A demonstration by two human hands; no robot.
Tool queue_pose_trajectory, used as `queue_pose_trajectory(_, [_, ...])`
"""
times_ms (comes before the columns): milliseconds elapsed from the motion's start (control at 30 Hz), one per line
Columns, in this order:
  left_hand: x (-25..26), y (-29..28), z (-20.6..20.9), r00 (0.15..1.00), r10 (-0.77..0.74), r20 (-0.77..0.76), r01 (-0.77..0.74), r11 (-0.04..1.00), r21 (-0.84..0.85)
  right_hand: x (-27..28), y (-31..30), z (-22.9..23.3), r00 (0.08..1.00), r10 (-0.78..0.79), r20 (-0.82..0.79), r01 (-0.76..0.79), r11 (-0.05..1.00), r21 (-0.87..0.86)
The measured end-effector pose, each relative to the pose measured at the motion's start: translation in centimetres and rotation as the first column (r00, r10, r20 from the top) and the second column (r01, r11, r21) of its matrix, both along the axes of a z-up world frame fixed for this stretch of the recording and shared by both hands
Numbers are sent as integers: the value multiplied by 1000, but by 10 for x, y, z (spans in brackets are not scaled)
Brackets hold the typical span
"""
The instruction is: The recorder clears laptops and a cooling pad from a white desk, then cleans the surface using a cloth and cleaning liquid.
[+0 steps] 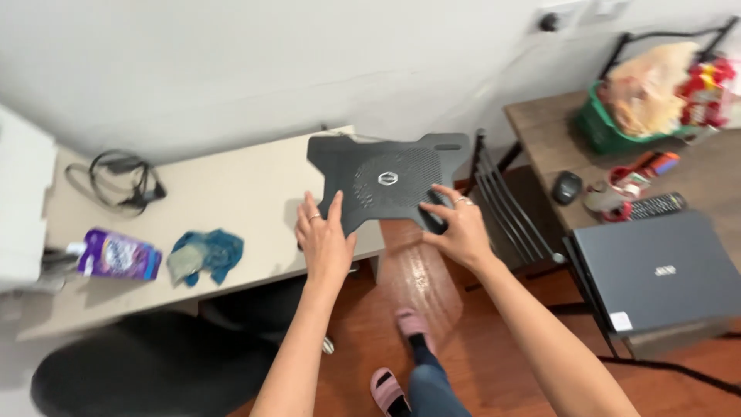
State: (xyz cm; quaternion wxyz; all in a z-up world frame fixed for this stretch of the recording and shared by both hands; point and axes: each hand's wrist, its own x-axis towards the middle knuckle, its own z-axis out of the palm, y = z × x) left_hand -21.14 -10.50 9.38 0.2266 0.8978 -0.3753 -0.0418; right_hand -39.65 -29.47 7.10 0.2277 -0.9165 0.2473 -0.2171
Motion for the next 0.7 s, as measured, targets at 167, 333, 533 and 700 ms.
queue_pose_trajectory(167, [-12,-21,-12,999,4,-48,0,996,85,-2,-31,-11,995,-84,-48,86,995,49])
queue_pose_trajectory(333, [-25,-43,-29,995,-44,-84,51,995,82,-2,-97,-20,956,-294,-23,294,955,42])
queue_pose_trajectory(533, [-59,-83,-5,997,-63,-45,60,995,-75,-45,-137,5,919,-335,209,320,942,103])
queue_pose_trajectory(700, [-82,-128,52,981,-153,119,176,961,-214,-113,-132,35,939,-232,254,242,970,-9])
